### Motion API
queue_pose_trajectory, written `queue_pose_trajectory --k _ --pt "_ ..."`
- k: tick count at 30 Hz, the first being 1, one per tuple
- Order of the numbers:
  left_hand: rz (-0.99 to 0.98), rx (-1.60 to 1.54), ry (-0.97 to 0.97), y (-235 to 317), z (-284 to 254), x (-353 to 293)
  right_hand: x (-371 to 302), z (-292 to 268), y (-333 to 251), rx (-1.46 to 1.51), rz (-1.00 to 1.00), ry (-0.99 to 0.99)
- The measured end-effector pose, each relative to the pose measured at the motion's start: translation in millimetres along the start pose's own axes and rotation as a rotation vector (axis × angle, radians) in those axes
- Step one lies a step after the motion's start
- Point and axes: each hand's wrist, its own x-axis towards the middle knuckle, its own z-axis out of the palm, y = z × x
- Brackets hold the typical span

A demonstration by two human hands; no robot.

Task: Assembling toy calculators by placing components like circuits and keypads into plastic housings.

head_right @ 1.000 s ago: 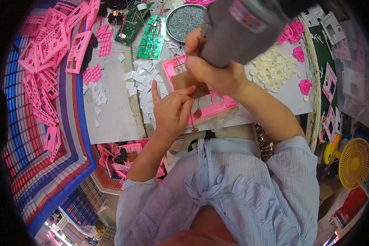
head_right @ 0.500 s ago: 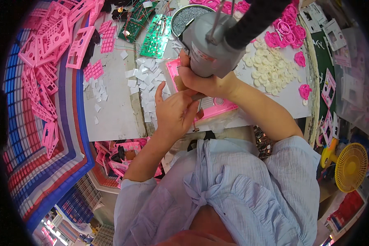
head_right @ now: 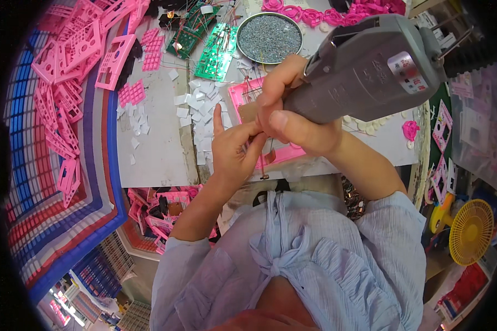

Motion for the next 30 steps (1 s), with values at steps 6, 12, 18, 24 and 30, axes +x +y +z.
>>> queue_pose_trajectory --k 6,12,18,24,30 --pt "0.1 0.081 -0.239 3 -18 44 -3 -10 0 0.028 0.006 0.051" --pt "0.166 0.752 -0.075 -76 -20 176 -11 -3 12 -0.072 0.205 0.106" --pt "0.123 0.933 -0.32 -72 12 192 -23 -2 19 -0.204 0.208 0.018" --pt "0.107 0.903 -0.438 -75 13 193 -24 1 21 -0.176 0.251 -0.011" --pt "0.193 0.901 -0.163 -104 21 199 -20 2 23 -0.289 0.225 -0.142"
